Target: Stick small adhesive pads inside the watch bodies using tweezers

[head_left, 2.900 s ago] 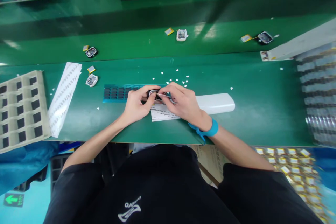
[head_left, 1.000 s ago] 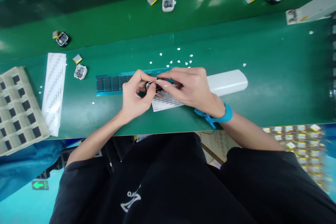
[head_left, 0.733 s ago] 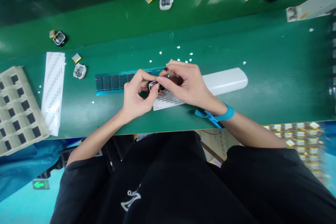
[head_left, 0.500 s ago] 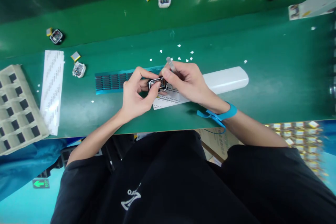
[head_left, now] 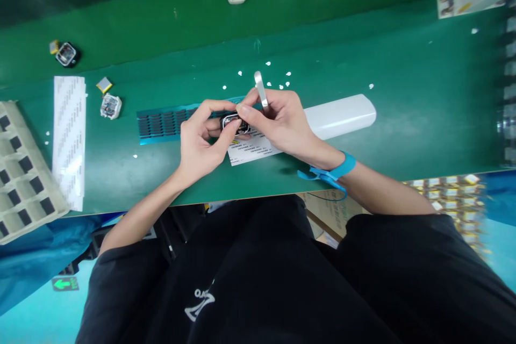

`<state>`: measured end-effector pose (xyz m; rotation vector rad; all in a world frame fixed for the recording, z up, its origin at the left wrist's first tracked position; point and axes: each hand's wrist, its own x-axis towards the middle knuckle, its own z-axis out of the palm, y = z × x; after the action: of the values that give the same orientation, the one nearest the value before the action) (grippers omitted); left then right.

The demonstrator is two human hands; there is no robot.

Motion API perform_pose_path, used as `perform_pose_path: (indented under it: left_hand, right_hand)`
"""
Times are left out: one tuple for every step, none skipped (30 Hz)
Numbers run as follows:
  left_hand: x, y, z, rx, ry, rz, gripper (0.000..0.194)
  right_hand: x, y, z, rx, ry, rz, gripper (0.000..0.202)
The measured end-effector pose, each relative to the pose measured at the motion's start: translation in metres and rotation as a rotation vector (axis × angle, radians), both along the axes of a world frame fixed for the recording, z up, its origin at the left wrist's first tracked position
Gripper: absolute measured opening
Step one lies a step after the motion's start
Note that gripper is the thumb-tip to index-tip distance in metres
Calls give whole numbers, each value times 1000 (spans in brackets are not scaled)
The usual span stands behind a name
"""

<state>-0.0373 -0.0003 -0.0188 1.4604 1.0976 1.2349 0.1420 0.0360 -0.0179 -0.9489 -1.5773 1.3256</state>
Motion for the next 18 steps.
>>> perform_pose_path:
  left_hand:
    - [0,0,-1,-13,7,-8,36]
    - [0,1,-3,-24,9,-20,36]
    - [-1,1,-4,-33,6,-33,35]
    - [-1,1,-5,-40,-2,-42,35]
    - [-2,1,-6,-50,-16,-50,35]
    - [-2,2,-7,-59,-30,-57,35]
    - [-3,2,-7,-70,-43,-65,37]
    - [-4,2,-6,-83,-53,-77,38]
    - [-5,3,-5,-101,-62,-92,40]
    - [-7,3,-3,-121,-72,-107,42]
    - [-8,4,-2,-143,-82,-122,42]
    - [-9,4,0,-166,-94,-135,42]
    - [-10,5,1,-185,-107,-148,41]
    - [-11,5,2,-196,-119,-159,39]
    - [-12,5,2,-200,-129,-167,38]
    - [-12,5,3,-203,-134,-171,37]
    - [-12,5,3,-209,-138,-174,38]
    - [-12,5,3,-217,-144,-177,39]
  right_hand:
    - [0,0,0,-14,-4,-2,49]
    - [1,0,-1,-28,-10,-4,49]
    - [1,0,-1,-37,-22,-8,50]
    - [2,0,0,-39,-41,-10,50]
    - [4,1,1,-32,-66,-8,51]
    - [5,2,2,-18,-93,-2,51]
    - [7,3,4,0,-112,6,53]
    - [9,5,7,7,-118,13,56]
    - [11,7,10,-1,-106,18,58]
    - [13,8,13,-21,-84,17,59]
    - [15,9,16,-40,-66,2,61]
    - [17,10,18,-49,-61,-28,62]
    - [18,11,20,-30,-67,-71,63]
    - [18,12,21,16,-81,-125,66]
    - [19,12,20,75,-96,-192,70]
    - [19,13,20,124,-113,-253,74]
    - [18,14,19,154,-121,-305,77]
    - [17,15,17,166,-115,-353,79]
